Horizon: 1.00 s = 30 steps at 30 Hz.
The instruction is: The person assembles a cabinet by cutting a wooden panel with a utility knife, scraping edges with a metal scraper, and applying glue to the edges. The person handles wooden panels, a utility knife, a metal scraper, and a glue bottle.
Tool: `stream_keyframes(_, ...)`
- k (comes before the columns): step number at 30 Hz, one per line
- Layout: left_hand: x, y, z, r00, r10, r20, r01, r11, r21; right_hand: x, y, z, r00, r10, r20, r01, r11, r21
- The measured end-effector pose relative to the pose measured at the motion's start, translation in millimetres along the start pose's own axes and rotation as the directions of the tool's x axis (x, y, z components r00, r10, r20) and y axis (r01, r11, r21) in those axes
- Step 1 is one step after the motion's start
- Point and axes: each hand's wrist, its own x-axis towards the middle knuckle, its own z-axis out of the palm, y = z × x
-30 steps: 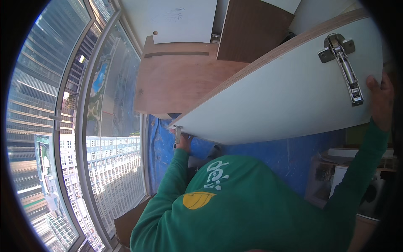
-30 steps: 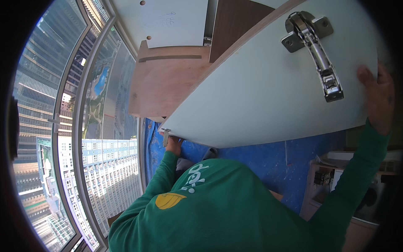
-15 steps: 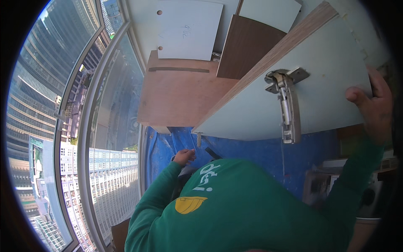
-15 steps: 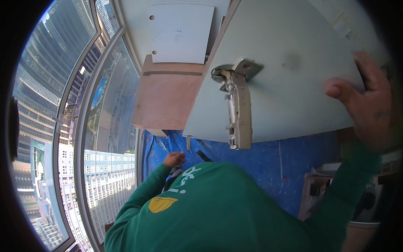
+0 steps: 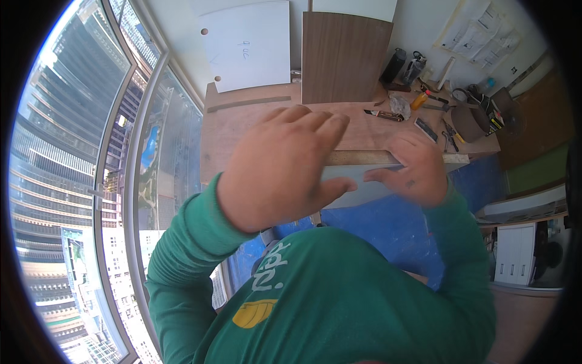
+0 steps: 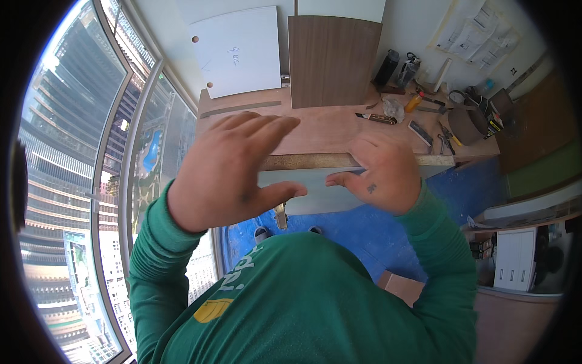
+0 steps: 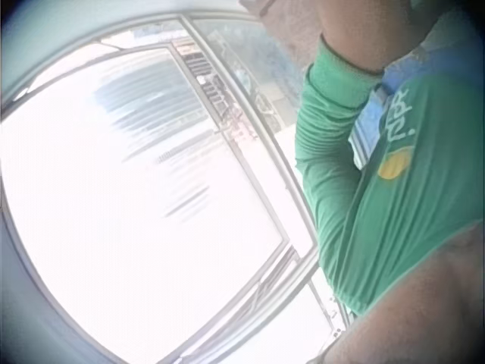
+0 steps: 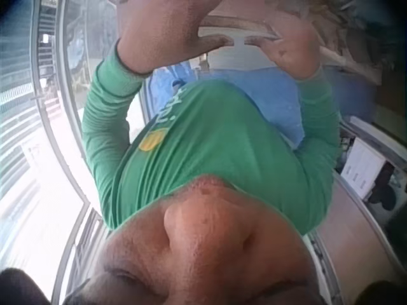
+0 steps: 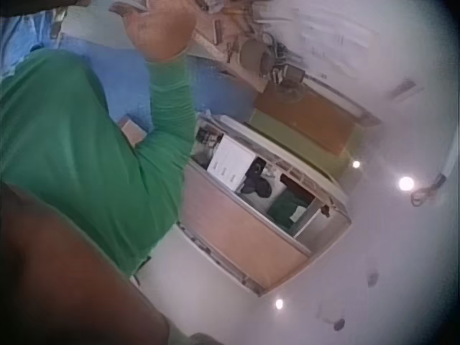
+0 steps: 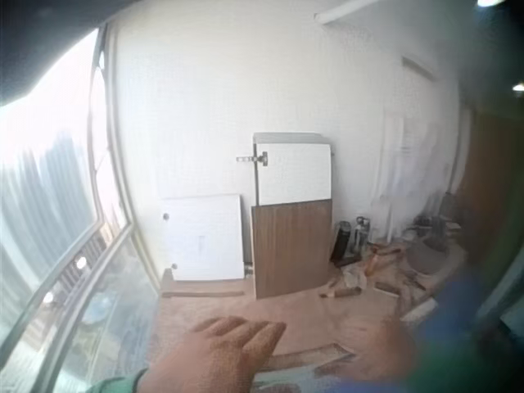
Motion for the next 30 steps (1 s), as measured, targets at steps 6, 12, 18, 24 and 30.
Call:
stream_keyframes(6,18,40,127,0.841,-0.249,0.481,0.159,0.963,0.22,-59,32,83,0.996,0.081,-0.024,-0.078,0.99,0.117)
stream_keyframes(12,-21,0,222,0.822,-0.223,0.524,0.22,0.973,0.069,-107,54,158,0.992,0.121,0.029,-0.124,0.977,0.174)
stream_keyframes(18,-53,-40,281,0.837,-0.204,0.507,0.226,0.974,0.018,-126,75,223,0.981,0.133,0.14,-0.159,0.969,0.188)
stream_keyframes(24,-73,-77,345,0.852,-0.204,0.482,0.282,0.955,-0.094,-164,93,257,0.97,0.235,0.066,-0.243,0.961,0.136)
stream_keyframes(30,-92,-102,405,0.819,-0.216,0.532,0.29,0.955,-0.058,-296,109,266,0.836,0.478,0.269,-0.528,0.833,0.161)
